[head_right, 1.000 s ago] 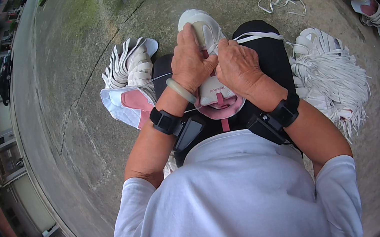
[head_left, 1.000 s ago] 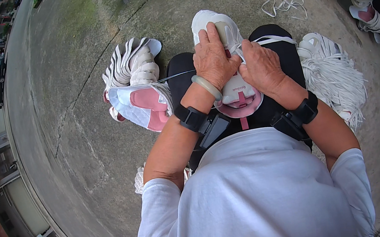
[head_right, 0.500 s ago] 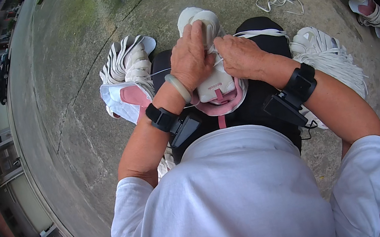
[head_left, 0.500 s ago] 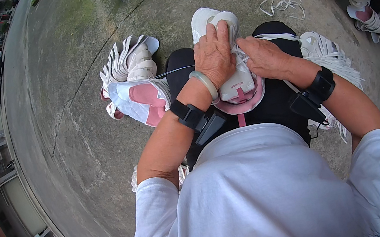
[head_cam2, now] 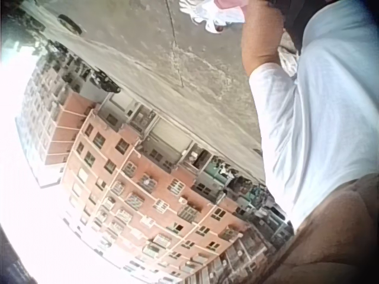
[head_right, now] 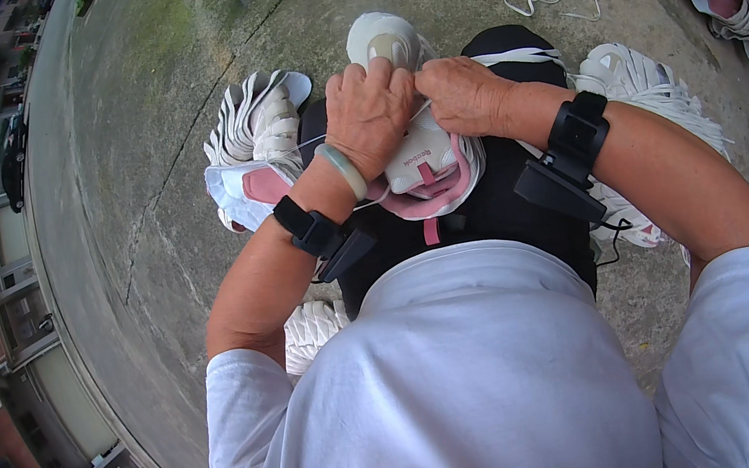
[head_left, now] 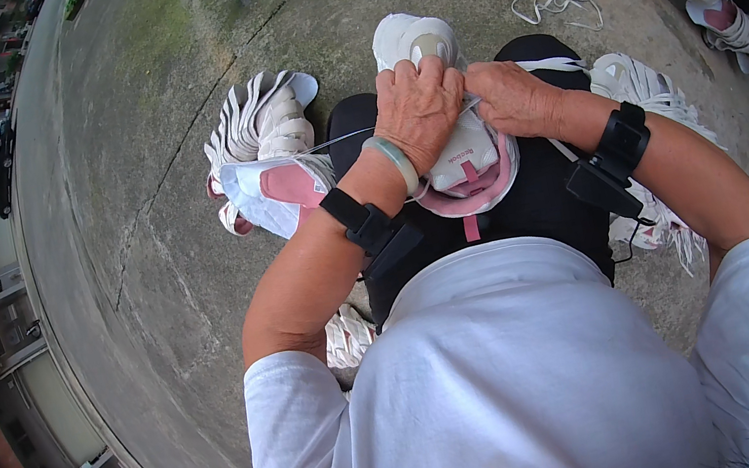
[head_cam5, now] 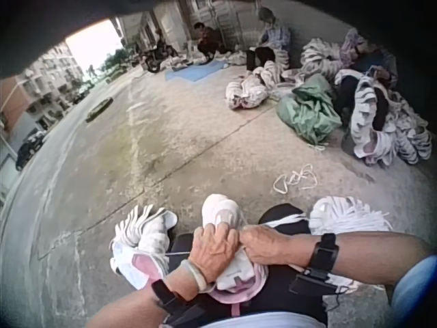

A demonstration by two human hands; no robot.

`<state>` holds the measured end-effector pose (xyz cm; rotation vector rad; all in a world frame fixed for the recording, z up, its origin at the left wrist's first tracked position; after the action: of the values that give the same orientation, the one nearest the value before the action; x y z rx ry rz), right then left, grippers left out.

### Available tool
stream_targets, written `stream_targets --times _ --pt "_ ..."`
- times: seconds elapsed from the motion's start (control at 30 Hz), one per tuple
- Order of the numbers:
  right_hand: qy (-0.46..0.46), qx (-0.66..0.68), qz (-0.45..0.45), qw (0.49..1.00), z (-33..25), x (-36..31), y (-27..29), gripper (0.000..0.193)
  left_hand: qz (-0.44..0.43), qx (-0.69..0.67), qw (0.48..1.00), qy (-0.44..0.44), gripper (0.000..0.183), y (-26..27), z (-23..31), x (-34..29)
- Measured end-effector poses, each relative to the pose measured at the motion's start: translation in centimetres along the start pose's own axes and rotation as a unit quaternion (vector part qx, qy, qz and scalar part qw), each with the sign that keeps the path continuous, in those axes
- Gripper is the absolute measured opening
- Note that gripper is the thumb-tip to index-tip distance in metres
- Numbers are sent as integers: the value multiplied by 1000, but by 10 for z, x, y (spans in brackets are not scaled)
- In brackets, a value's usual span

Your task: The person laces a shoe by hand, threading a shoelace through the eyelets and pulling it tight. They pick up a shoe tongue, thread the lace through its loop, and continue lacing the shoe before setting the tongue aside.

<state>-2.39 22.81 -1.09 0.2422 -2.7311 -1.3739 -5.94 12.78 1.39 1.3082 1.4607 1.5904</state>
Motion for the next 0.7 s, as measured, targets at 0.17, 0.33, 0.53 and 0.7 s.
stream_targets --times 0.17,0.33,0.53,0.7 --pt "24 -13 13 1000 15 20 3 16 -61 20 998 3 10 -13 -8 13" --pt "-1 46 24 999 20 20 2 17 -103 -9 995 -11 12 -20 -12 17" --pt "-37 134 44 989 30 12 0 21 -118 46 988 -83 16 -16 7 18" --pt "-105 158 98 977 18 -1 1 44 -89 -35 995 -10 14 -6 6 -3"
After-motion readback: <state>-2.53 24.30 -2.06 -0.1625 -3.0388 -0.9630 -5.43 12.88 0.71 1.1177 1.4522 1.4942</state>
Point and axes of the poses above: each hand's wrist, its own x-axis towards the middle knuckle, its own y-axis out of the back of the hand, z = x × y, the point moved 5 cm from there along x, towards the middle knuckle, and after that the axes turned 3 degrees about x, right-handed, at the moved point
